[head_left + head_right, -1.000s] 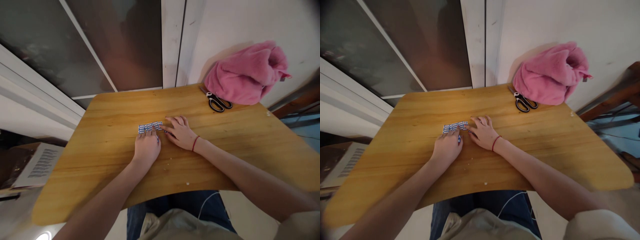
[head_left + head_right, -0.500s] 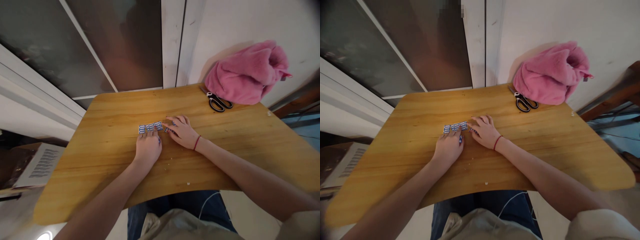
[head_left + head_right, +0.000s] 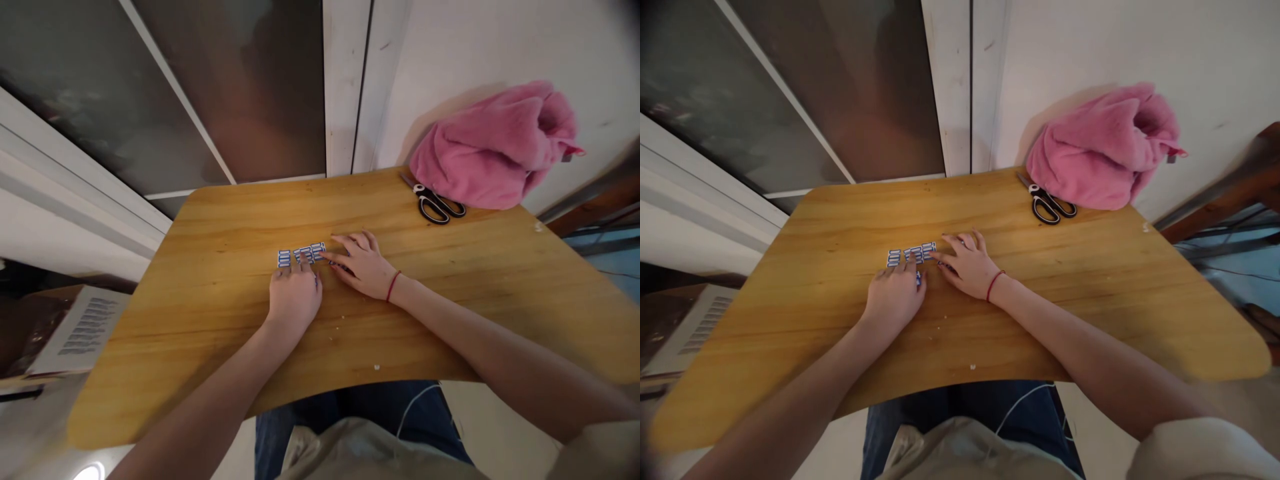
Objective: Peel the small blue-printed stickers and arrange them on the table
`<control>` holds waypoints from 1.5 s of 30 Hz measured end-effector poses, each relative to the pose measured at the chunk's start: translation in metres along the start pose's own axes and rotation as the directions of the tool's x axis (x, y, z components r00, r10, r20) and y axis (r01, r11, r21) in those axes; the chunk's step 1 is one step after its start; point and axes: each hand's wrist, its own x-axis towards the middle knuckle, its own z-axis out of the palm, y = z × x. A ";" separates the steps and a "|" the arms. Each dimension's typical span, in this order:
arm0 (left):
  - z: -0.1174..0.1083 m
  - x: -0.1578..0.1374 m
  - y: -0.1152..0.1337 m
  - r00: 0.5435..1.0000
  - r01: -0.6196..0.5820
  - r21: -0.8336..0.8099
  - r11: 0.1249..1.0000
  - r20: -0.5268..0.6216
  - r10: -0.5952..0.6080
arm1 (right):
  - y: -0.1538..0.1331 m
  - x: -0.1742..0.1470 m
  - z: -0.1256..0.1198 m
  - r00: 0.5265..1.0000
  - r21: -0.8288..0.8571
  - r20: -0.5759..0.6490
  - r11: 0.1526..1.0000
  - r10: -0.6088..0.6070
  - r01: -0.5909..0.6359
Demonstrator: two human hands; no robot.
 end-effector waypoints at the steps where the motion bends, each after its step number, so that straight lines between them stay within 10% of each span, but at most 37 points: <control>1: 0.000 0.000 0.000 1.000 0.001 -0.001 1.000 0.006 -0.001 | 0.000 0.000 0.000 1.000 -0.001 -0.002 1.000 0.000 0.000; 45: 0.003 0.001 0.001 1.000 0.021 -0.079 0.997 -0.001 -0.021 | 0.001 0.000 0.004 1.000 0.027 0.026 1.000 0.006 -0.007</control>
